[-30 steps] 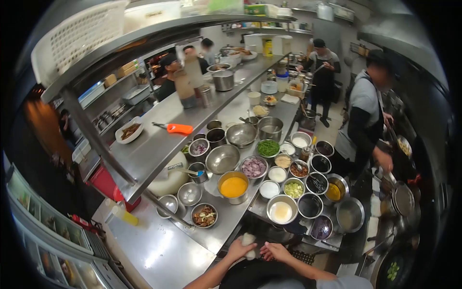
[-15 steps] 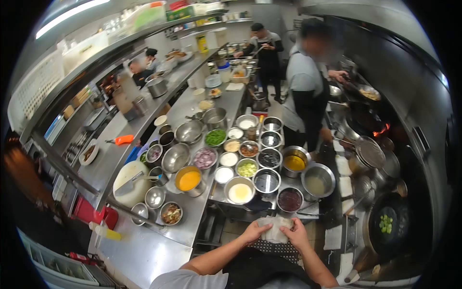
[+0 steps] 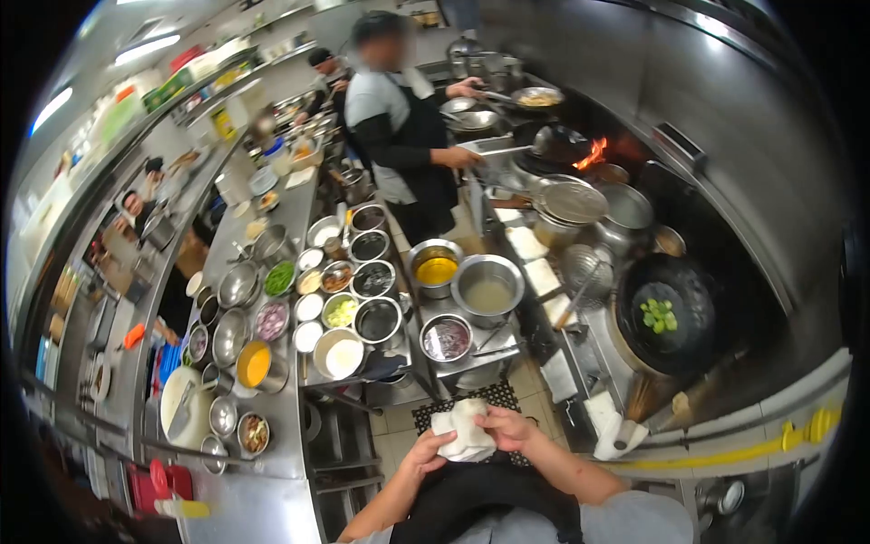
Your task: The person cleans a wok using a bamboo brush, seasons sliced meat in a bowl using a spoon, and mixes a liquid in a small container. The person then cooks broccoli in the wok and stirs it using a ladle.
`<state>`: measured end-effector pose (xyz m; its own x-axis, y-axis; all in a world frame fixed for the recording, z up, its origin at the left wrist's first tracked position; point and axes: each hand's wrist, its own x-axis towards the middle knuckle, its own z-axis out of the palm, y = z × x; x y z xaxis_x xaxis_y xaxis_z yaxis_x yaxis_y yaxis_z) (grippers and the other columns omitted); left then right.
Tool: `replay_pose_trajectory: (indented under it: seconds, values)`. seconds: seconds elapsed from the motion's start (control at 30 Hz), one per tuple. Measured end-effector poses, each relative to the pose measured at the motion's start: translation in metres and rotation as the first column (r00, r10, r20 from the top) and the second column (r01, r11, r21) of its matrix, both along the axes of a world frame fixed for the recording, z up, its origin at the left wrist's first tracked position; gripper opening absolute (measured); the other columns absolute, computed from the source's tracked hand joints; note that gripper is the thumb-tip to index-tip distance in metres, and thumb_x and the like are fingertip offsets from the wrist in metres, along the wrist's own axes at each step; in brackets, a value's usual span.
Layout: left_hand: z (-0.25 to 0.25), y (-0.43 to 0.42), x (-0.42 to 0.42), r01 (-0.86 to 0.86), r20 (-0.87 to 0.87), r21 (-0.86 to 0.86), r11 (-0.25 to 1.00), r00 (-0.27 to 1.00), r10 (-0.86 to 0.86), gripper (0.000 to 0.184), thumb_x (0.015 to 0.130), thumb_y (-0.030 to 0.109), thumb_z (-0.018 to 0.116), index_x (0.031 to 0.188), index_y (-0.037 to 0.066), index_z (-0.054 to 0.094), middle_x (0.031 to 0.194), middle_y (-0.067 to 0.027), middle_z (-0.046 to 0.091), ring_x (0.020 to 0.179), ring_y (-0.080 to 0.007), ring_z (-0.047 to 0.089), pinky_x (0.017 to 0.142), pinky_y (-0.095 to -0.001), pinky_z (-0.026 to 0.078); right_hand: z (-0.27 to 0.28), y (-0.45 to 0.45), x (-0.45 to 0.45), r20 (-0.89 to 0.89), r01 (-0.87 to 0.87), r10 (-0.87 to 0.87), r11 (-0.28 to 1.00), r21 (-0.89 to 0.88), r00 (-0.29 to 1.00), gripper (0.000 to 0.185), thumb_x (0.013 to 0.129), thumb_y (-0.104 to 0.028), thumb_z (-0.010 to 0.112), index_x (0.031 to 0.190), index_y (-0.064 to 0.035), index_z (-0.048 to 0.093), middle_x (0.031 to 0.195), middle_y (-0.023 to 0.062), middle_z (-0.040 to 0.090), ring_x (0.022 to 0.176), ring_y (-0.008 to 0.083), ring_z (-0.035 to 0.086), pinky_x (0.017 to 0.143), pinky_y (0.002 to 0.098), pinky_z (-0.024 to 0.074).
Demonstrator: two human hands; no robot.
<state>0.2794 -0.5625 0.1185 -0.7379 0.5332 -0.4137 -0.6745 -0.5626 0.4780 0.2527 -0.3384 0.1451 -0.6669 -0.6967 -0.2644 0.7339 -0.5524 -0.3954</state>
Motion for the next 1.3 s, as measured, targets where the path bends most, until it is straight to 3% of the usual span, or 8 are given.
replay_pose_trajectory:
  seconds: [0.13, 0.2, 0.33, 0.43, 0.53, 0.77, 1.03, 1.3]
  values:
    - [0.036, 0.020, -0.013, -0.150, -0.231, -0.335, 0.930, 0.970, 0.073, 0.042, 0.085, 0.006, 0.073, 0.123, -0.002, 0.058, 0.116, -0.0130, 0.067, 0.103, -0.0260, 0.067, 0.093, -0.0396, 0.053, -0.027, 0.021, -0.009, 0.014, 0.111, -0.122, 0.939, 0.326, 0.992, 0.031, 0.097, -0.023, 0.062, 0.123, -0.0069, 0.056, 0.113, 0.0070, 0.062, 0.102, 0.0181, 0.060, 0.088, 0.0348, 0.0495]
    - [0.021, 0.020, -0.024, -0.279, -0.476, -0.611, 0.741, 0.877, -0.062, 0.038, 0.084, 0.011, 0.074, 0.118, -0.001, 0.060, 0.110, -0.0127, 0.069, 0.099, -0.0236, 0.068, 0.089, -0.0377, 0.054, -0.036, 0.026, -0.009, -0.116, 0.086, 0.025, 0.517, 0.852, 0.993, 0.037, 0.096, -0.036, 0.062, 0.119, -0.0072, 0.058, 0.109, 0.0037, 0.059, 0.101, 0.0156, 0.056, 0.083, 0.0303, 0.0475]
    - [0.075, 0.058, -0.022, -0.530, -0.515, -0.832, 0.162, 0.632, -0.580, 0.044, 0.081, 0.022, 0.073, 0.113, -0.002, 0.056, 0.098, -0.0237, 0.066, 0.093, -0.0436, 0.064, 0.081, -0.0463, 0.052, -0.015, 0.012, 0.012, -0.114, 0.244, -0.216, 0.847, 0.471, 0.970, 0.052, 0.098, -0.037, 0.059, 0.139, -0.0071, 0.047, 0.129, 0.0078, 0.057, 0.115, 0.0188, 0.054, 0.096, 0.0340, 0.0452]
    - [0.064, 0.085, -0.012, -0.658, -0.577, -0.700, 0.276, 0.294, -0.762, 0.046, 0.084, 0.023, 0.071, 0.116, -0.005, 0.055, 0.099, -0.0234, 0.067, 0.090, -0.0399, 0.066, 0.081, -0.0433, 0.053, -0.008, -0.002, 0.017, -0.206, 0.394, -0.353, 0.894, 0.211, 0.913, 0.058, 0.100, -0.035, 0.057, 0.145, -0.0045, 0.040, 0.132, 0.0070, 0.056, 0.117, 0.0166, 0.055, 0.100, 0.0316, 0.0427]
    - [0.064, 0.098, -0.015, -0.451, -0.652, -0.754, 0.478, 0.609, -0.452, 0.042, 0.083, 0.025, 0.072, 0.111, -0.002, 0.055, 0.086, -0.0206, 0.066, 0.080, -0.0379, 0.066, 0.075, -0.0438, 0.053, -0.023, 0.010, 0.011, -0.199, 0.456, -0.419, 0.865, 0.207, 0.886, 0.049, 0.102, -0.030, 0.053, 0.144, -0.0054, 0.044, 0.127, 0.0076, 0.060, 0.117, 0.0185, 0.057, 0.102, 0.0346, 0.0436]
    - [0.086, 0.107, -0.026, -0.575, -0.650, -0.756, 0.313, 0.600, -0.467, 0.032, 0.087, 0.025, 0.072, 0.100, -0.001, 0.058, 0.070, -0.0089, 0.061, 0.059, -0.0182, 0.059, 0.058, -0.0334, 0.049, 0.008, 0.032, 0.008, -0.123, 0.258, -0.283, 0.948, -0.184, 0.951, 0.057, 0.106, -0.044, 0.027, 0.148, -0.0058, 0.034, 0.139, 0.0133, 0.051, 0.127, 0.0255, 0.051, 0.111, 0.0416, 0.0374]
    - [0.073, 0.068, -0.034, -0.515, -0.690, -0.673, 0.531, 0.695, -0.202, 0.017, 0.089, 0.014, 0.063, 0.097, 0.001, 0.056, 0.068, -0.0016, 0.051, 0.063, -0.0090, 0.047, 0.058, -0.0278, 0.041, 0.019, 0.043, -0.005, -0.086, 0.246, -0.253, 0.966, -0.078, 0.964, 0.057, 0.105, -0.043, 0.034, 0.141, 0.0003, 0.044, 0.136, 0.0129, 0.056, 0.125, 0.0260, 0.055, 0.109, 0.0424, 0.0404]
    - [0.084, 0.018, -0.035, -0.570, -0.670, -0.721, 0.393, 0.717, -0.190, 0.015, 0.090, 0.014, 0.060, 0.101, 0.004, 0.056, 0.077, -0.0029, 0.055, 0.070, -0.0108, 0.051, 0.065, -0.0284, 0.044, -0.018, 0.047, -0.005, -0.055, 0.239, -0.238, 0.878, 0.414, 0.970, 0.039, 0.093, -0.015, 0.064, 0.126, 0.0040, 0.055, 0.120, 0.0181, 0.064, 0.104, 0.0284, 0.067, 0.093, 0.0421, 0.0538]
